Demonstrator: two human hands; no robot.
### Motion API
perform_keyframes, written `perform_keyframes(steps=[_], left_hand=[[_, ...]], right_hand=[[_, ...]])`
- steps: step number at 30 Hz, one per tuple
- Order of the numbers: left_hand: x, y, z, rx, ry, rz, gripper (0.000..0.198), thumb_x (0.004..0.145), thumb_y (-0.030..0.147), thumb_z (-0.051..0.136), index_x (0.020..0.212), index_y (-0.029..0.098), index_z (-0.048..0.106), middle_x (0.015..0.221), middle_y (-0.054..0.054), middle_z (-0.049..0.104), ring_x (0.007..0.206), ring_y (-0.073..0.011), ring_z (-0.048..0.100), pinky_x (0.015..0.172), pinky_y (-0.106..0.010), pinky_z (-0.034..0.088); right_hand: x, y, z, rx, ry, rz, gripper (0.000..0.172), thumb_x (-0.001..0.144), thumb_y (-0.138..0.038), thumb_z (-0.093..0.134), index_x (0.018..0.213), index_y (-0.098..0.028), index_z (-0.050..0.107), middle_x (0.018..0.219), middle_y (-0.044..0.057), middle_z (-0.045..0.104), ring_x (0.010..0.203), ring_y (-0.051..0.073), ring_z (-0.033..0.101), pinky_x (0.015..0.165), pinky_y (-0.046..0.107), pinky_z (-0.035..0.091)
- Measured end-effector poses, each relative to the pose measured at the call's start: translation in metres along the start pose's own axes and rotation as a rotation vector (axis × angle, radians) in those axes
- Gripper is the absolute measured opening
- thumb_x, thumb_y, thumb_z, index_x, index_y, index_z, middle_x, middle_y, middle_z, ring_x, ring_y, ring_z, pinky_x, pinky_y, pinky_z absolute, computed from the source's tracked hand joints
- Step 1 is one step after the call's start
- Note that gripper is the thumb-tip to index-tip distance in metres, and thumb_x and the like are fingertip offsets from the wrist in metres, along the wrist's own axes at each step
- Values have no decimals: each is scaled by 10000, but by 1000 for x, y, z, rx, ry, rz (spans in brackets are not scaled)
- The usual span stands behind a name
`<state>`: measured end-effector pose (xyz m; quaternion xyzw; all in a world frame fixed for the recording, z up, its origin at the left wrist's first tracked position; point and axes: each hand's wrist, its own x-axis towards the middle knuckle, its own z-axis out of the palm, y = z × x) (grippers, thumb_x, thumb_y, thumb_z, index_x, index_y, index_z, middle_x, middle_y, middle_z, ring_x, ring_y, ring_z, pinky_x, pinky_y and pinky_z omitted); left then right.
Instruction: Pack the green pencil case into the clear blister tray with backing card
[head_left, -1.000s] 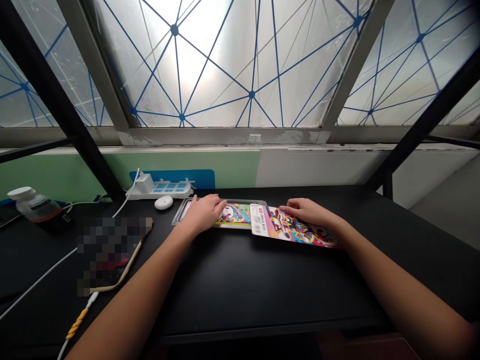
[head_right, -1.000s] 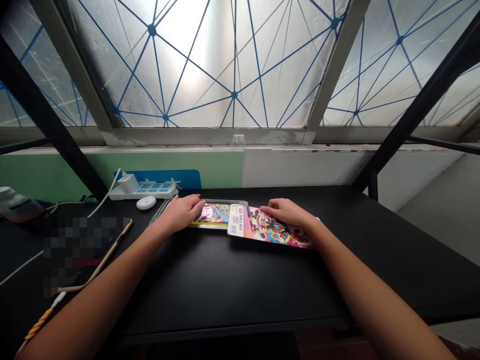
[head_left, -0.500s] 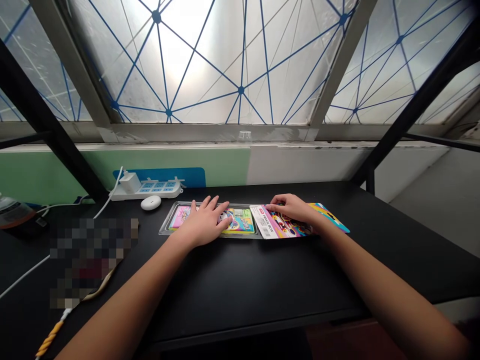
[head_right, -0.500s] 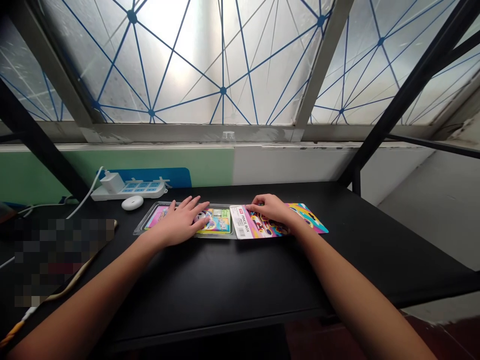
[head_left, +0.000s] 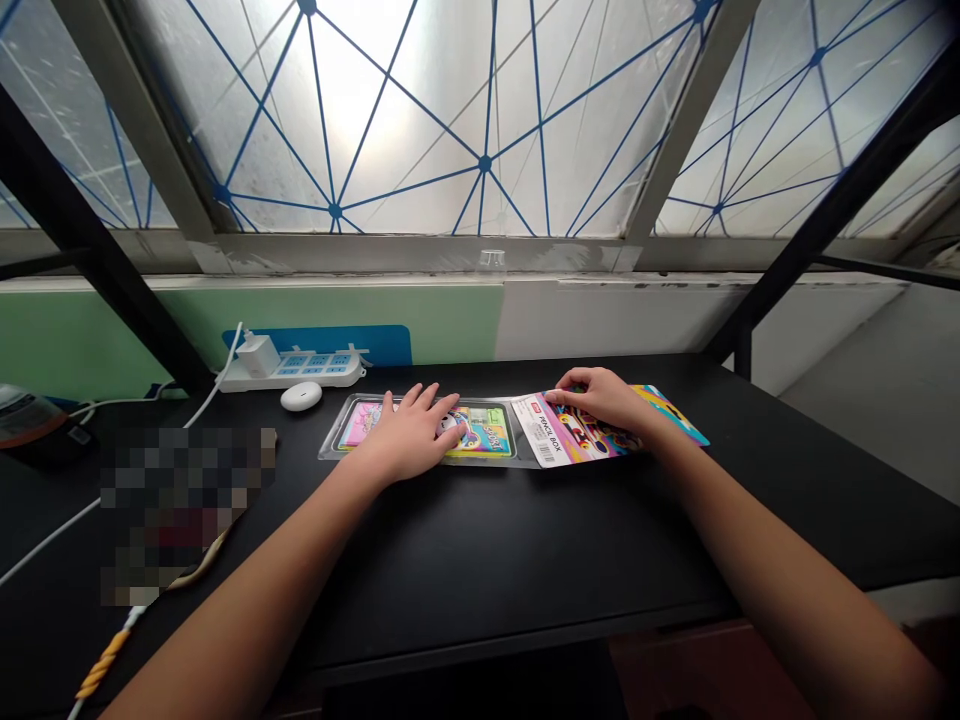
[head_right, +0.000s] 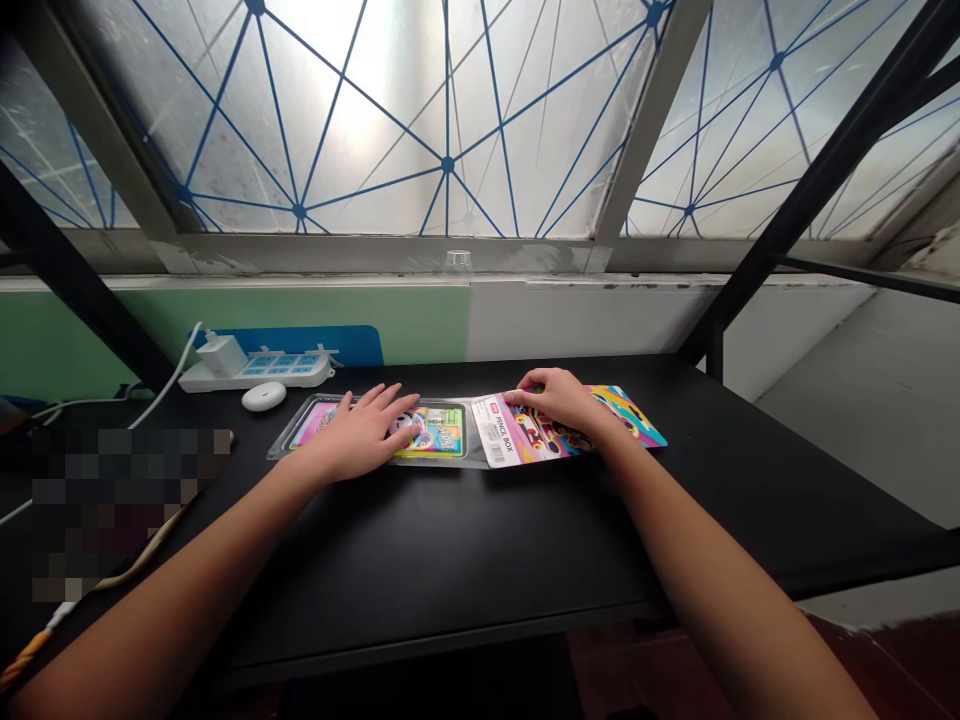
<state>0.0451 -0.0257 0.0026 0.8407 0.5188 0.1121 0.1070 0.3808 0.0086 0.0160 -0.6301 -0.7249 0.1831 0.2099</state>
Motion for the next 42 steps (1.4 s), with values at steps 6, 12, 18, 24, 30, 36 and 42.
perform_keyframes(steps=[6, 12, 18, 24, 30, 36, 42], left_hand=[[0, 5, -3, 23, -23, -39, 640, 962, 624, 323, 1500, 290, 406, 1611, -119, 294, 1497, -371, 197, 1129, -706, 108], [-1, 31, 4, -85, 71, -58, 542, 968, 533, 409, 1421, 245, 485, 1582, -134, 361, 1496, -359, 207, 1140, -705, 82], [-3, 45, -6, -667, 125, -40, 430, 951, 526, 471, 1264, 261, 600, 1362, -72, 620, 1258, -305, 560, 1144, -533, 307], [13, 2, -14, -958, 415, 11, 347, 921, 507, 539, 970, 204, 701, 1133, -75, 733, 1134, -259, 636, 1040, -395, 427], [25, -20, 5, -1227, 478, -213, 511, 956, 625, 368, 988, 198, 646, 1185, -122, 715, 1230, -277, 588, 1053, -473, 389], [20, -14, -1, -1259, 488, -204, 595, 969, 669, 243, 996, 225, 637, 1202, -101, 717, 1246, -277, 577, 1048, -494, 377], [21, -19, -5, -1174, 456, -192, 668, 966, 681, 194, 1030, 175, 626, 1142, -149, 729, 1142, -279, 643, 980, -436, 450]], right_hand=[[-4, -9, 4, 1, 52, -6, 410, 771, -626, 656, 800, -220, 709, 836, 32, 734, 772, 216, 638, 661, 307, 441], [-10, -34, 36, 44, 29, -33, 375, 835, -590, 598, 816, -227, 691, 876, 32, 742, 805, 217, 648, 694, 309, 452], [-12, -42, 38, 55, -56, -46, 379, 850, -592, 574, 814, -236, 697, 861, 23, 743, 800, 219, 657, 687, 309, 456], [-13, -20, 1, 39, -273, -53, 484, 786, -651, 619, 1010, -228, 698, 1004, 49, 741, 903, 269, 675, 754, 334, 495], [-9, -14, -2, -14, -347, -89, 702, 719, -668, 689, 1265, -234, 611, 1260, 94, 657, 1105, 317, 630, 920, 377, 507], [5, -81, 31, -291, -286, -248, 763, 768, -694, 626, 1357, -212, 555, 1394, 173, 544, 1300, 391, 460, 1040, 518, 404], [16, -162, 80, -353, -266, -378, 612, 866, -642, 558, 1309, -220, 584, 1330, 168, 601, 1226, 364, 527, 962, 505, 441]])
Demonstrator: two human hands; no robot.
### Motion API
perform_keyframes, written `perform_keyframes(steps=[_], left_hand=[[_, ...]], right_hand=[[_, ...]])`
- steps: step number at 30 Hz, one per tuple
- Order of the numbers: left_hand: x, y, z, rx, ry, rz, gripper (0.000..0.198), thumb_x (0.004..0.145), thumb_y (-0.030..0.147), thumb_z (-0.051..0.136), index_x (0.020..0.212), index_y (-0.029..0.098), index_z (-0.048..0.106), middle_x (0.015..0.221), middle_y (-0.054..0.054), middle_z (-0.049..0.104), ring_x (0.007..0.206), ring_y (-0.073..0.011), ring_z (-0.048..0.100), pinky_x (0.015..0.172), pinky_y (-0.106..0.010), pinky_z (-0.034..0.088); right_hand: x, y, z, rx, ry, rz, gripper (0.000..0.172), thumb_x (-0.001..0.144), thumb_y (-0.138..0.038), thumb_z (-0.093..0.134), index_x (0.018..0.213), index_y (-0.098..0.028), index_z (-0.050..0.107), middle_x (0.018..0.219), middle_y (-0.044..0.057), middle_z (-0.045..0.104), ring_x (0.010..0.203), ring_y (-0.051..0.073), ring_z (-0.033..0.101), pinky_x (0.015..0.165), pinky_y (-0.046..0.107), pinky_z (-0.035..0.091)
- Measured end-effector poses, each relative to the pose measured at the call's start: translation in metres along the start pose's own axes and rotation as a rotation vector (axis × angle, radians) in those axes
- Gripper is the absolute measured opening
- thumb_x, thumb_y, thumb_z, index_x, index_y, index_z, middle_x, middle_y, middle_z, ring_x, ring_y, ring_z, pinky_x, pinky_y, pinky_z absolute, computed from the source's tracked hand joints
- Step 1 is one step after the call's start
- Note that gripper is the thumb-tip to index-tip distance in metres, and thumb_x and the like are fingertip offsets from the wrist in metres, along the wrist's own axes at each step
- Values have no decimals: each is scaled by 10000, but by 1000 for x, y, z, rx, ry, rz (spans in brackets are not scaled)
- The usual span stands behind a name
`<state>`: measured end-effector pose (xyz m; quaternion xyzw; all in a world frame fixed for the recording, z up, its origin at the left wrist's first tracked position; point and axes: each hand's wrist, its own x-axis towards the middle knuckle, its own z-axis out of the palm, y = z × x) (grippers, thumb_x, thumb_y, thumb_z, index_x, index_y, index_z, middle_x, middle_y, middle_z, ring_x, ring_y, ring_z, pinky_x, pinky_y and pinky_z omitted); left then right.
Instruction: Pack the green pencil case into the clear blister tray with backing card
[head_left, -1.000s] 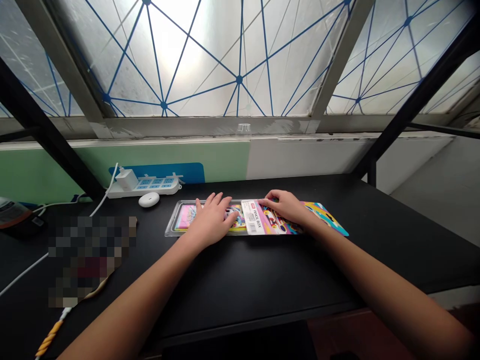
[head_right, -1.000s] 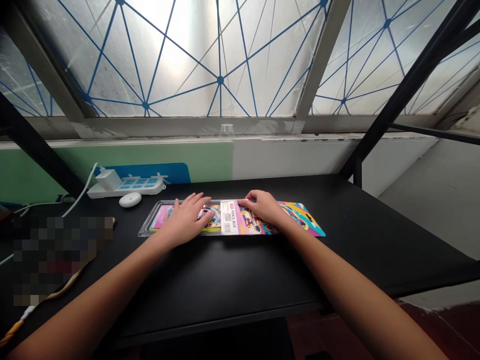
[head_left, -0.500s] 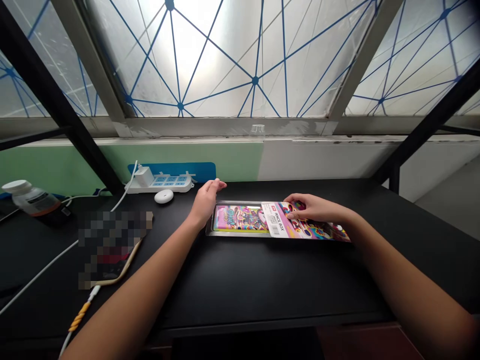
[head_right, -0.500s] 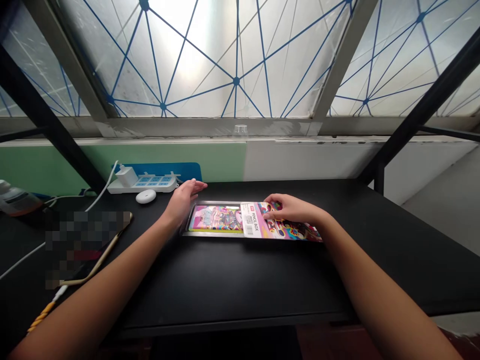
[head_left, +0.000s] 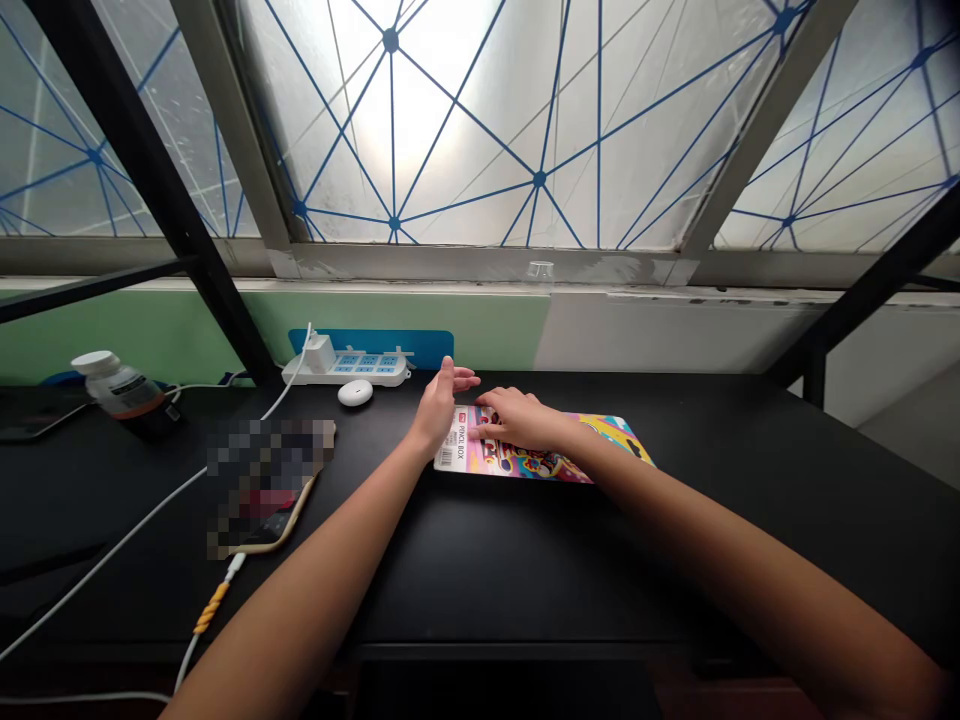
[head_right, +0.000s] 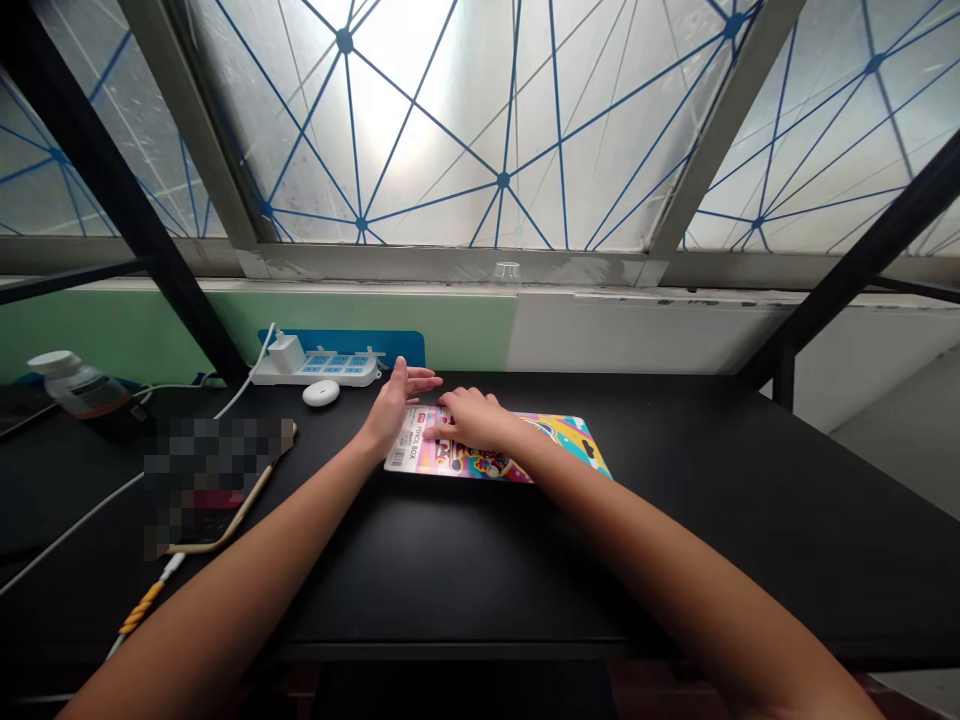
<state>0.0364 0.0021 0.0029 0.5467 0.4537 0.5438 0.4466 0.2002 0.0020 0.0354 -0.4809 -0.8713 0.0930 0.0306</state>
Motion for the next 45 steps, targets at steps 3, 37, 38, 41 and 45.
perform_keyframes(steps=[3, 37, 38, 41, 45], left_hand=[[2, -1, -6, 305, -74, 68, 658, 1002, 597, 121, 1083, 158, 605, 1123, -150, 726, 1058, -250, 677, 903, -373, 494], [-24, 15, -3, 1187, -486, 385, 747, 745, 738, 638, 1316, 273, 519, 1193, -122, 658, 1096, -352, 601, 930, -455, 419], [-26, 16, 0, 1193, -465, 437, 736, 739, 720, 664, 1304, 269, 525, 1183, -118, 655, 1091, -344, 596, 930, -448, 416], [-31, 20, 13, 1234, -364, 604, 770, 707, 643, 759, 1317, 242, 512, 1212, -129, 614, 1125, -338, 556, 979, -455, 378], [-35, 20, 23, 1272, -286, 734, 883, 673, 645, 796, 1395, 262, 463, 1307, -146, 533, 1222, -356, 483, 1079, -509, 279]], right_hand=[[-2, 1, -1, -25, 75, -13, 633, 870, -632, 553, 1341, -210, 557, 1381, 175, 568, 1271, 377, 492, 1010, 542, 387], [-91, 58, -3, 83, 231, -110, 416, 894, -508, 598, 1199, -227, 566, 1228, 108, 627, 1100, 280, 597, 920, 414, 480], [-89, 62, -2, 71, 252, -105, 472, 886, -549, 594, 1225, -223, 560, 1294, 125, 597, 1176, 301, 564, 969, 438, 458], [-80, 73, 0, 29, 314, -83, 651, 834, -631, 618, 1319, -210, 512, 1439, 160, 499, 1349, 351, 431, 1086, 506, 351], [-76, 76, -6, -10, 396, -46, 701, 759, -630, 697, 1317, -243, 520, 1277, 125, 614, 1195, 350, 550, 1069, 524, 334]])
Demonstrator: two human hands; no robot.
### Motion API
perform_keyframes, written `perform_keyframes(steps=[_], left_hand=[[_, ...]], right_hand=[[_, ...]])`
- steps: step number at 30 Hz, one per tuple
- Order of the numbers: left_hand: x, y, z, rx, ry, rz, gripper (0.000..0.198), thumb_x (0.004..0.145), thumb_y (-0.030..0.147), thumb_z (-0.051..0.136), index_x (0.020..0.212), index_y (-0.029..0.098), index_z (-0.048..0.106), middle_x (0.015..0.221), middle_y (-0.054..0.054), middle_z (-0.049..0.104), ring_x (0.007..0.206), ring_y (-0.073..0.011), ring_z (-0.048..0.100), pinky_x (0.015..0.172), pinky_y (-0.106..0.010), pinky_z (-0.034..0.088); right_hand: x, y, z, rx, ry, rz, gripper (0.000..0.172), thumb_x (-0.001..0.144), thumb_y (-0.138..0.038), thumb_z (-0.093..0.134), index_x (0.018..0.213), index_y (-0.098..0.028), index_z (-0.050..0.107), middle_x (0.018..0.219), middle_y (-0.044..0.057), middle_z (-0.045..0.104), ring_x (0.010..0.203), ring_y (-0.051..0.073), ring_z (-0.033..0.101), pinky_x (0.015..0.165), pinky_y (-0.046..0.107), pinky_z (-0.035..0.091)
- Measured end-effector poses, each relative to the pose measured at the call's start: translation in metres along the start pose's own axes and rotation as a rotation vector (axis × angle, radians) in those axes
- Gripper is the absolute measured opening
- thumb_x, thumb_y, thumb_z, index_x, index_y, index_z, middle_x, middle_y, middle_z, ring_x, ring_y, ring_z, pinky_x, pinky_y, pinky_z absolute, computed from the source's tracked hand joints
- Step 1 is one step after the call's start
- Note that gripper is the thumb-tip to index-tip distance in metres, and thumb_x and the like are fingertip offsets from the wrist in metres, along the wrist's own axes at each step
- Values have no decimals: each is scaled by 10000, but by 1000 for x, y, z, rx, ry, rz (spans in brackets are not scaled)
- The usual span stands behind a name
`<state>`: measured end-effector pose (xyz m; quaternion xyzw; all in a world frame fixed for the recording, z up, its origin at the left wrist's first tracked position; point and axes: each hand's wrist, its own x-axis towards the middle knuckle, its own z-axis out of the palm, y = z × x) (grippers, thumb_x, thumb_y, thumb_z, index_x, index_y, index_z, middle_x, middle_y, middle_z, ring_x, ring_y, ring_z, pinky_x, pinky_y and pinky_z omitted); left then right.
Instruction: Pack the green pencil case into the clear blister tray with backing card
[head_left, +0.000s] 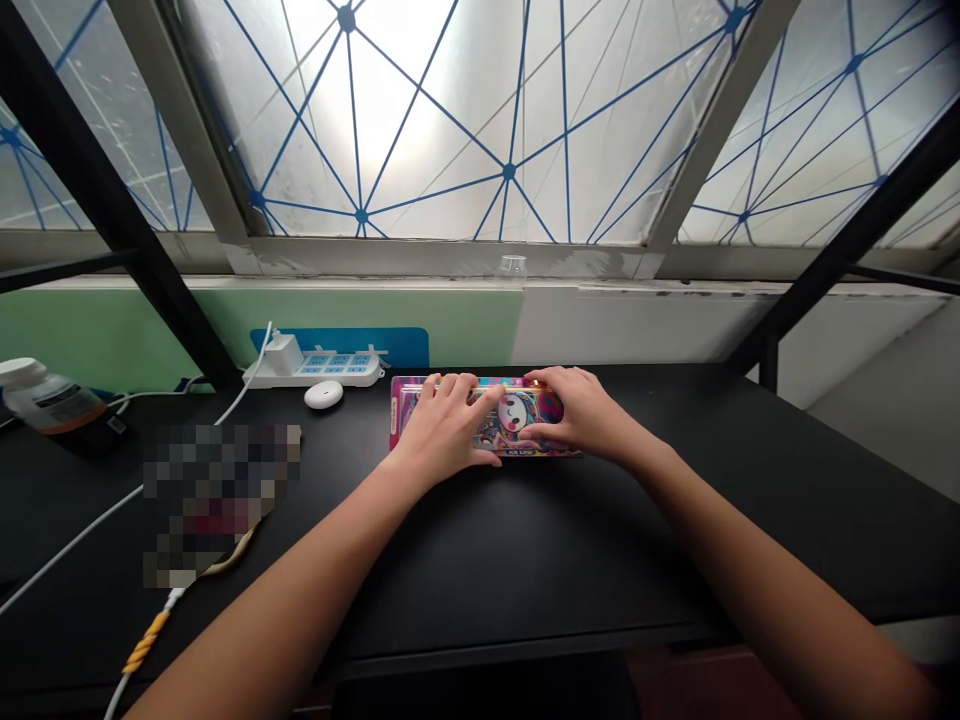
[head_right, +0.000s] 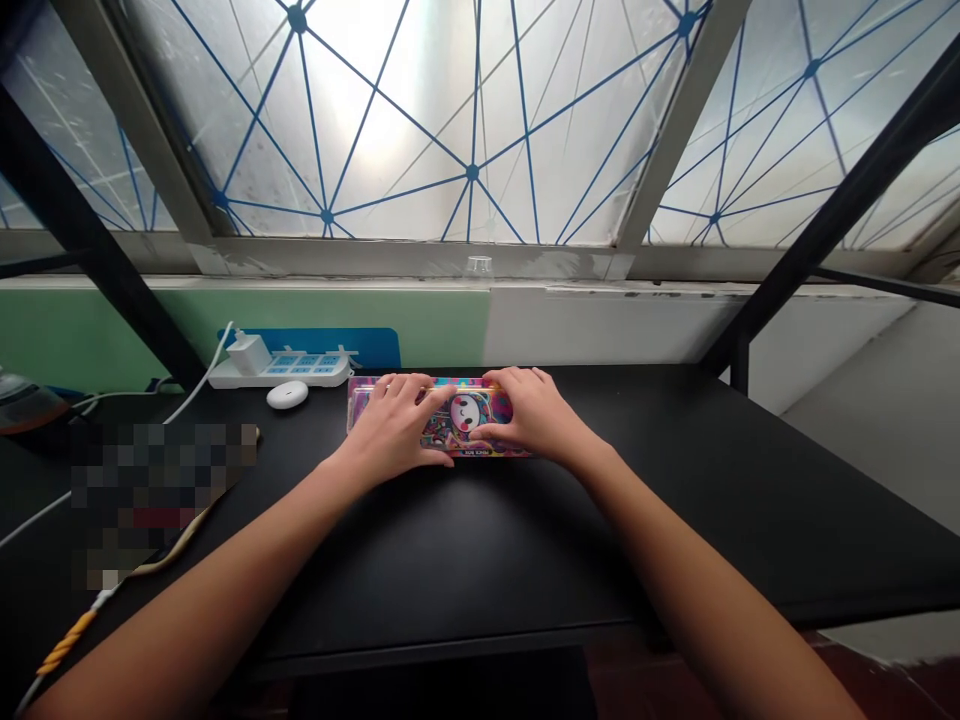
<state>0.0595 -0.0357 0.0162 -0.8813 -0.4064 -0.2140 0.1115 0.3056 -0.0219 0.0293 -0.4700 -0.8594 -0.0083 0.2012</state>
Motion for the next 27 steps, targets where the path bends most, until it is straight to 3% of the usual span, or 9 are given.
perform_keyframes(steps=[4, 6, 9, 12, 15, 18, 20, 23, 27], left_hand=[[-1, -3, -2, 26, 103, -13, 887, 752, 745, 647, 1468, 282, 400, 1418, -162, 466, 1315, -372, 412, 1164, -601, 59], [-1, -5, -7, 44, 136, -69, 772, 796, 674, 660, 1422, 273, 455, 1401, -159, 500, 1312, -376, 426, 1164, -631, -12], [-2, -6, -17, 69, 28, -107, 467, 824, 491, 725, 1196, 240, 599, 1119, -115, 662, 1098, -337, 590, 1153, -617, 141], [-3, -1, -24, 100, -101, -72, 316, 810, 414, 756, 1011, 213, 619, 919, -75, 675, 898, -295, 650, 1045, -530, 359], [-3, 4, -25, 74, -159, -36, 427, 758, 532, 776, 979, 206, 612, 935, -87, 669, 886, -307, 655, 917, -471, 448], [-4, 1, -18, -25, -197, -16, 593, 711, 703, 721, 1007, 199, 620, 1026, -118, 669, 967, -333, 642, 930, -489, 441], [-6, -5, -11, -106, -196, -21, 767, 666, 784, 686, 1165, 209, 596, 1238, -160, 623, 1150, -368, 579, 1023, -534, 379], [-10, -16, 1, -199, -243, -83, 1018, 663, 831, 630, 1466, 253, 387, 1535, -191, 397, 1411, -400, 351, 1130, -619, 210], [-11, -23, 7, -272, -341, -166, 988, 762, 797, 554, 1550, 273, 268, 1604, -177, 295, 1483, -387, 220, 1149, -656, 80]], right_hand=[[-2, -9, -5, -98, 110, -11, 785, 684, -608, 771, 1310, -207, 517, 1158, 147, 618, 1090, 361, 566, 965, 486, 399], [-5, -17, -5, -154, 127, -47, 673, 726, -551, 763, 1255, -202, 533, 1130, 143, 622, 1056, 345, 577, 969, 478, 383], [-9, -30, -2, -209, 86, -117, 384, 843, -365, 677, 1178, -228, 548, 1089, 111, 658, 1012, 308, 609, 1022, 476, 341], [-14, -41, 2, -253, -5, -146, 284, 875, -216, 598, 1157, -226, 564, 1067, 98, 692, 980, 289, 640, 1024, 462, 362], [-17, -47, 6, -226, -94, -168, 341, 868, -215, 607, 1207, -202, 572, 1181, 119, 689, 1066, 311, 634, 978, 454, 427], [-17, -46, 11, -147, -131, -198, 453, 860, -315, 660, 1283, -191, 561, 1317, 143, 636, 1195, 351, 581, 987, 496, 450], [-17, -43, 14, -96, -129, -202, 536, 863, -382, 673, 1351, -208, 532, 1391, 149, 588, 1258, 357, 545, 1022, 527, 436], [-15, -40, 19, -23, -132, -216, 636, 904, -484, 622, 1463, -238, 446, 1512, 143, 473, 1381, 337, 437, 1109, 536, 367], [-14, -36, 19, 49, -248, -222, 714, 914, -577, 570, 1529, -277, 366, 1589, 110, 346, 1463, 321, 308, 1172, 536, 276]])
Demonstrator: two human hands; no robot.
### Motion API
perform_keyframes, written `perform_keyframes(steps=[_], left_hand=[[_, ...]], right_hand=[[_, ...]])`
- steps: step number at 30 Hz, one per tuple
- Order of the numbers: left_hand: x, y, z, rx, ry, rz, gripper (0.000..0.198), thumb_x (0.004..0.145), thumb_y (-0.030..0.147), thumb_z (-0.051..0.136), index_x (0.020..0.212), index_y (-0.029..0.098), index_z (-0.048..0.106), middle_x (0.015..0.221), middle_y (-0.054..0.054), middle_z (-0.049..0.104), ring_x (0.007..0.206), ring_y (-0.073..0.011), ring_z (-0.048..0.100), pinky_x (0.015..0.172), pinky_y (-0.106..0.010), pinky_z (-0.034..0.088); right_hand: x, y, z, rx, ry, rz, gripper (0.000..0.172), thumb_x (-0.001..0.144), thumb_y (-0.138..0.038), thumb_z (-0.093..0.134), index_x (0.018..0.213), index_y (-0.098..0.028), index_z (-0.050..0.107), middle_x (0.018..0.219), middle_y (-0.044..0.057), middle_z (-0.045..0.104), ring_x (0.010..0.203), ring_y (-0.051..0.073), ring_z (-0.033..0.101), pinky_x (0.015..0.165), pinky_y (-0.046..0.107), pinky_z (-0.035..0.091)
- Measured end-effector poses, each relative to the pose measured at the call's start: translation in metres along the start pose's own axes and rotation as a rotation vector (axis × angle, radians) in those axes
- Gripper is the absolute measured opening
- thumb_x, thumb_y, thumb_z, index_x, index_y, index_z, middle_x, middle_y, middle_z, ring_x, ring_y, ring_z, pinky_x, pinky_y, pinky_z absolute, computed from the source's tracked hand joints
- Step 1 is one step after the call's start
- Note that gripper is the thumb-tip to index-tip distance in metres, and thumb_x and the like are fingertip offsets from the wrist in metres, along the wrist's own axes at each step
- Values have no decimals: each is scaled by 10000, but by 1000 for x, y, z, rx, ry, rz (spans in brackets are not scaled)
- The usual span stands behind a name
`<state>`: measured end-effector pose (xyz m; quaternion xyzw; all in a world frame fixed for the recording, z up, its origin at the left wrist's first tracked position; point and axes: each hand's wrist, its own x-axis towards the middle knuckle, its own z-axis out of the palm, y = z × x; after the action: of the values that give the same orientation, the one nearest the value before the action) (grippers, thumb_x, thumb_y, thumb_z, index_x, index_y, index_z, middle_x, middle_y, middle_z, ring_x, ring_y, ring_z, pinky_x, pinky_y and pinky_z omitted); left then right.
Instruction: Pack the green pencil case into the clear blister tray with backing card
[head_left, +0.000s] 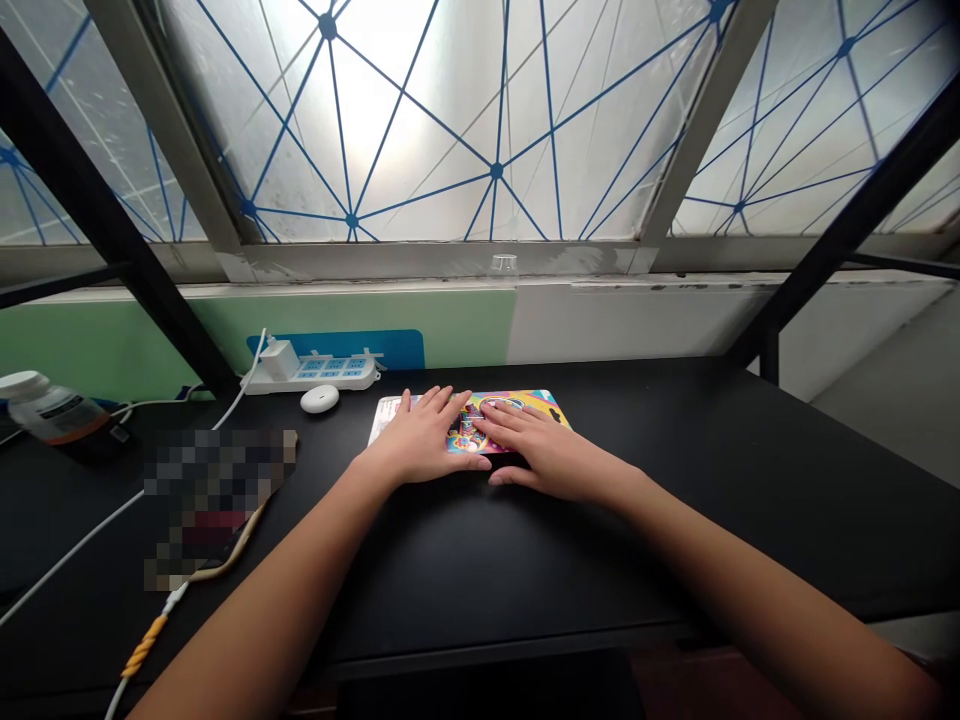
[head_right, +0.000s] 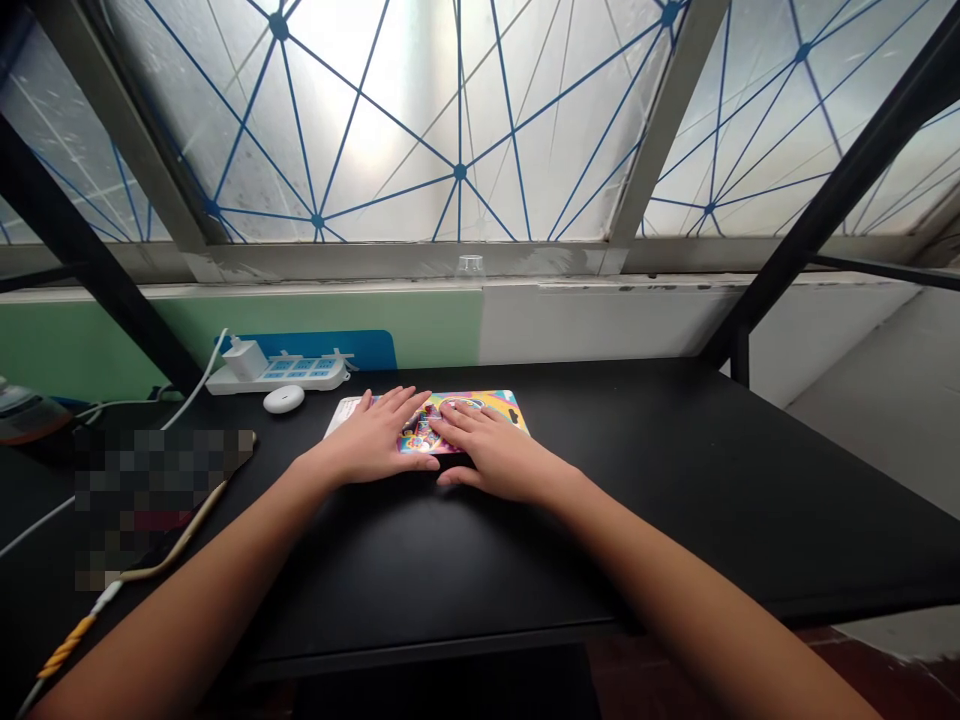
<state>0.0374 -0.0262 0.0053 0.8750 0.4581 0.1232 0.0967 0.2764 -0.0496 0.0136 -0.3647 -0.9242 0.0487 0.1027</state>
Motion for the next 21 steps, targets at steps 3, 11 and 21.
perform_keyframes(steps=[3, 11, 21], left_hand=[[0, 1, -2, -17, 6, -16, 995, 752, 810, 550, 1546, 268, 291, 1593, -174, 321, 1476, -381, 240, 1145, -673, 23], [-2, 1, -6, -65, 0, -37, 1007, 722, 832, 549, 1535, 285, 320, 1589, -138, 343, 1472, -400, 242, 1143, -690, 40], [1, -5, -5, -175, 27, -121, 741, 940, 709, 308, 1546, 283, 284, 1612, -138, 293, 1503, -333, 199, 1154, -653, 23]], right_hand=[[-7, 9, -13, 53, -92, 35, 730, 891, -642, 556, 1514, -297, 395, 1579, 65, 367, 1470, 311, 290, 1183, 505, 265], [-23, 43, -44, -6, -114, 303, 473, 919, -655, 476, 1088, -320, 765, 1234, 58, 717, 1197, 345, 618, 1032, 508, 432], [7, -2, 12, -78, -54, 32, 829, 891, -691, 500, 1573, -306, 228, 1629, 95, 243, 1491, 342, 211, 1180, 602, 213]])
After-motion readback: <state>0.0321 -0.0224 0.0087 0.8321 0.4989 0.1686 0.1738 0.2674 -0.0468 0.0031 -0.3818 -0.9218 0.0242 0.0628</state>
